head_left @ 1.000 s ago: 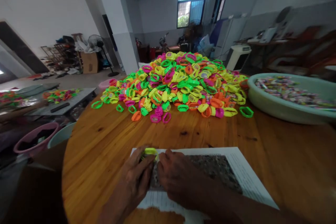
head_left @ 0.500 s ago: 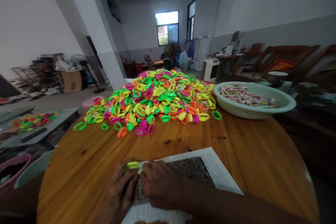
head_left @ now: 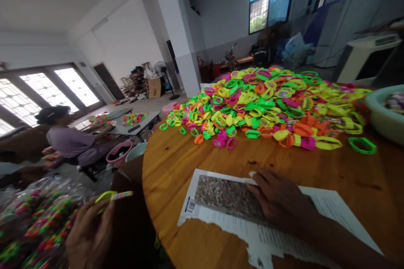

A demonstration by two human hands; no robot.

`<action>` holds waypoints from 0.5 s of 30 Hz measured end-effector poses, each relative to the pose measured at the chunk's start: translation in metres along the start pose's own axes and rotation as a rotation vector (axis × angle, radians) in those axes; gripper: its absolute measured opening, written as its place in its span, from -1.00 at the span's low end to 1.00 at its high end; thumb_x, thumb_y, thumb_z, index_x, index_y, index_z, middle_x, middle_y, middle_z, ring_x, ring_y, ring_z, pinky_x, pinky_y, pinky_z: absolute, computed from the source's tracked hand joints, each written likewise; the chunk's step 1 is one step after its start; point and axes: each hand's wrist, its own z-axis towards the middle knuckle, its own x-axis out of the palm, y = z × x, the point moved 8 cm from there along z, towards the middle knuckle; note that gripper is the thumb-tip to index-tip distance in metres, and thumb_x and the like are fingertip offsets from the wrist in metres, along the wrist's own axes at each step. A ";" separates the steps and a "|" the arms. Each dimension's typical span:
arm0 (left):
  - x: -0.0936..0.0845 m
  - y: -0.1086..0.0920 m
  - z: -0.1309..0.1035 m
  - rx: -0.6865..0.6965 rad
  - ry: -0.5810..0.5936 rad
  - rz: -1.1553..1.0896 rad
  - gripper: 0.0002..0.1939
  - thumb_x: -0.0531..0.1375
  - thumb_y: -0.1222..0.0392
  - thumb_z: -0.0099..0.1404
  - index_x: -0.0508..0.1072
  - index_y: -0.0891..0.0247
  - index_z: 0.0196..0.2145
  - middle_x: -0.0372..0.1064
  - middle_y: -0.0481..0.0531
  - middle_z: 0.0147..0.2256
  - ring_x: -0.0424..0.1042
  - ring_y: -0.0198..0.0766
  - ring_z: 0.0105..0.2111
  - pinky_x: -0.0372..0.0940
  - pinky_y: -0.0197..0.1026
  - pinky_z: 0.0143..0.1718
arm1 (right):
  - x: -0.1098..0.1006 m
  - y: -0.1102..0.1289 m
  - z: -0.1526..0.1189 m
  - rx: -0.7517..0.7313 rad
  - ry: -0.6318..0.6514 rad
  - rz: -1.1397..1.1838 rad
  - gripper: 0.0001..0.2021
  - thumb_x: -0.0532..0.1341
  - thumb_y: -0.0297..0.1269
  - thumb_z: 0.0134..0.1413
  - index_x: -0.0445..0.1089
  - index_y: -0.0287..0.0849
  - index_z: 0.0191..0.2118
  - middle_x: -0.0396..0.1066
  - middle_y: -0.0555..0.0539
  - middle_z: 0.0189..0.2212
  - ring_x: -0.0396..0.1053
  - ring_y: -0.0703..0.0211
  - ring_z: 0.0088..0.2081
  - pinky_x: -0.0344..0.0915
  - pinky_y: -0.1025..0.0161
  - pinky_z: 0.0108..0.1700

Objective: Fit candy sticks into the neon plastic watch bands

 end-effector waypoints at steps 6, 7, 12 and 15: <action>0.008 0.078 -0.009 -0.230 0.094 0.112 -0.66 0.12 -0.21 0.12 0.47 0.01 -0.29 0.43 0.02 -0.09 0.49 0.10 -0.15 0.43 0.17 -0.11 | 0.013 -0.010 -0.010 0.016 0.058 -0.020 -0.75 -0.02 -0.23 0.35 0.37 -0.19 -0.15 0.40 -0.15 -0.29 0.34 0.07 -0.34 0.15 0.15 -0.34; 0.016 0.081 -0.007 -0.235 0.122 0.145 -0.63 0.11 -0.20 0.11 0.48 0.09 -0.30 0.43 0.13 -0.10 0.46 0.20 -0.08 0.39 0.24 -0.05 | 0.014 -0.009 -0.009 0.010 0.072 -0.016 -0.75 -0.02 -0.24 0.35 0.37 -0.19 -0.17 0.40 -0.15 -0.30 0.34 0.07 -0.34 0.15 0.15 -0.34; 0.068 0.020 0.017 -0.038 0.141 0.137 -0.52 0.08 -0.15 0.19 0.53 0.31 -0.21 0.38 0.31 -0.02 0.40 0.18 0.02 0.32 0.21 0.07 | 0.016 -0.006 -0.007 0.006 0.107 0.016 -0.75 -0.02 -0.28 0.34 0.38 -0.19 -0.18 0.41 -0.15 -0.30 0.34 0.06 -0.29 0.14 0.14 -0.29; 0.127 -0.042 0.035 0.078 0.268 -0.124 -0.56 0.13 -0.11 0.21 0.52 0.27 -0.15 0.43 0.21 -0.04 0.47 -0.01 -0.08 0.41 0.01 -0.03 | 0.018 -0.006 -0.008 0.011 0.136 0.031 -0.75 -0.03 -0.29 0.35 0.38 -0.19 -0.19 0.39 -0.13 -0.32 0.33 0.05 -0.31 0.12 0.13 -0.28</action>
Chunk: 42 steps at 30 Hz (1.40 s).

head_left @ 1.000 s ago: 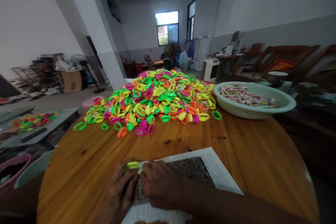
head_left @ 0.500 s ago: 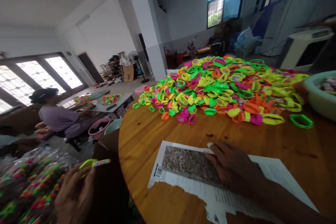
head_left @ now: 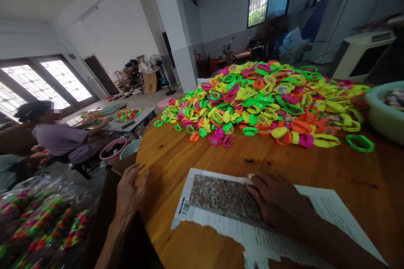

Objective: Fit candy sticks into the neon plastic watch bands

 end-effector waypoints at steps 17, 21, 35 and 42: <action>0.220 -0.084 0.104 0.024 0.363 -0.219 -0.49 0.11 -0.17 0.23 0.56 0.26 -0.10 0.56 0.13 -0.23 0.49 -0.01 -0.19 0.37 -0.11 -0.23 | -0.008 -0.006 -0.002 0.163 0.003 0.139 -0.93 0.09 -0.37 0.24 0.31 -0.16 -0.24 0.34 -0.10 -0.25 0.25 0.05 -0.24 0.09 0.11 -0.23; 0.216 -0.079 0.102 -0.008 0.364 -0.222 -0.48 0.10 -0.19 0.22 0.57 0.28 -0.13 0.58 0.12 -0.25 0.51 0.01 -0.20 0.39 -0.12 -0.26 | -0.006 -0.003 -0.003 0.132 -0.003 0.145 -0.93 0.09 -0.38 0.23 0.30 -0.14 -0.25 0.33 -0.08 -0.26 0.24 0.05 -0.26 0.10 0.11 -0.24; 0.215 -0.079 0.102 0.020 0.355 -0.211 -0.49 0.12 -0.17 0.22 0.57 0.29 -0.14 0.58 0.09 -0.31 0.53 -0.05 -0.30 0.39 -0.14 -0.31 | -0.004 -0.002 -0.001 0.117 -0.008 0.081 -0.97 0.13 -0.36 0.18 0.30 -0.15 -0.27 0.35 -0.10 -0.29 0.26 0.05 -0.27 0.10 0.11 -0.27; 0.210 -0.090 0.094 0.137 0.294 -0.155 -0.55 0.07 -0.09 0.33 0.58 0.28 -0.14 0.55 0.14 -0.23 0.48 -0.13 -0.26 0.35 -0.15 -0.24 | -0.012 0.003 -0.002 0.048 -0.070 0.042 -0.86 0.05 -0.40 0.23 0.35 -0.15 -0.25 0.37 -0.11 -0.33 0.28 0.04 -0.29 0.12 0.11 -0.26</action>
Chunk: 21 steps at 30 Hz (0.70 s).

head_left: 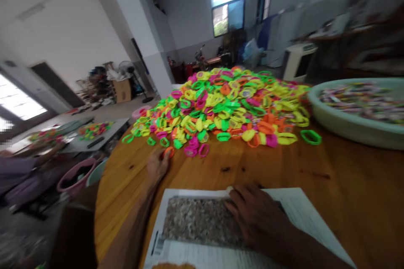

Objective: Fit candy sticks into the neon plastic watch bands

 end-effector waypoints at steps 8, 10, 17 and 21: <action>0.002 -0.003 -0.004 0.042 -0.050 0.004 -0.66 0.10 0.02 0.34 0.56 0.31 -0.20 0.49 0.14 -0.27 0.41 -0.16 -0.28 0.29 -0.15 -0.24 | 0.002 -0.018 -0.004 0.066 -0.025 0.080 -0.78 0.03 -0.29 0.31 0.37 -0.22 -0.09 0.42 -0.18 -0.22 0.37 0.03 -0.23 0.27 0.10 -0.18; 0.002 -0.005 -0.004 0.063 -0.058 -0.023 -0.66 0.10 0.02 0.34 0.55 0.31 -0.22 0.48 0.15 -0.28 0.41 -0.15 -0.29 0.28 -0.14 -0.25 | 0.003 -0.031 0.005 0.118 0.029 0.107 -0.77 0.02 -0.28 0.32 0.36 -0.22 -0.05 0.43 -0.19 -0.16 0.40 0.06 -0.21 0.29 0.14 -0.19; 0.001 -0.006 -0.003 0.088 -0.086 -0.029 -0.73 0.11 0.04 0.32 0.52 0.27 -0.29 0.44 0.12 -0.31 0.41 -0.13 -0.30 0.27 -0.13 -0.29 | 0.031 -0.084 0.074 0.252 0.231 -0.070 -0.73 0.03 -0.28 0.31 0.36 -0.27 -0.02 0.44 -0.19 -0.16 0.42 0.05 -0.18 0.25 0.19 -0.19; -0.001 -0.012 -0.005 0.120 -0.104 -0.017 -0.76 0.12 0.09 0.31 0.50 0.29 -0.31 0.42 0.12 -0.34 0.41 -0.12 -0.30 0.28 -0.11 -0.29 | 0.046 -0.084 0.105 0.214 0.186 -0.091 -0.74 0.02 -0.29 0.30 0.36 -0.28 -0.04 0.43 -0.20 -0.16 0.39 0.05 -0.10 0.23 0.21 -0.11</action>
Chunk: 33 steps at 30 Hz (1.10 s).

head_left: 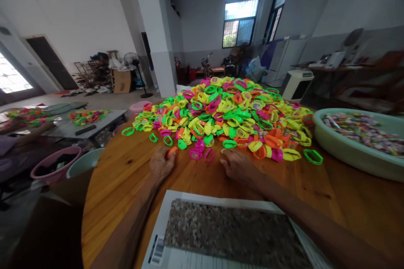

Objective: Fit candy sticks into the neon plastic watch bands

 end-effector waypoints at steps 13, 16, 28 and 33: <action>0.005 -0.034 -0.012 0.219 0.109 0.083 -0.90 0.14 0.27 0.20 0.44 0.23 -0.30 0.41 0.12 -0.23 0.38 -0.15 -0.16 0.30 -0.16 -0.11 | 0.008 0.063 0.026 -0.266 0.024 -0.119 -0.76 -0.02 -0.31 0.34 0.35 -0.16 -0.04 0.26 -0.21 -0.06 0.26 0.10 -0.17 0.14 0.23 -0.26; 0.009 -0.034 -0.011 0.235 0.142 0.112 -0.93 0.14 0.24 0.21 0.42 0.23 -0.35 0.39 0.12 -0.25 0.37 -0.15 -0.19 0.29 -0.15 -0.13 | 0.011 0.055 0.028 -0.217 0.038 -0.158 -0.74 -0.05 -0.36 0.34 0.36 -0.16 -0.05 0.24 -0.23 -0.07 0.25 0.08 -0.16 0.09 0.23 -0.31; 0.003 -0.039 -0.011 0.272 0.177 0.128 -0.79 0.07 0.13 0.31 0.41 0.23 -0.41 0.36 0.07 -0.35 0.36 -0.21 -0.33 0.24 -0.21 -0.29 | 0.010 0.047 0.013 -0.109 0.101 -0.114 -0.74 -0.03 -0.25 0.33 0.35 -0.16 -0.04 0.30 -0.19 -0.05 0.31 0.12 -0.18 0.20 0.20 -0.17; 0.008 -0.030 -0.008 0.300 0.137 0.159 -0.78 0.05 0.07 0.35 0.38 0.22 -0.33 0.40 0.06 -0.33 0.41 -0.19 -0.31 0.25 -0.21 -0.27 | 0.003 -0.009 0.009 0.110 0.064 -0.148 -0.69 0.02 -0.23 0.30 0.33 -0.28 0.01 0.31 -0.30 -0.04 0.36 0.03 -0.16 0.25 0.16 -0.18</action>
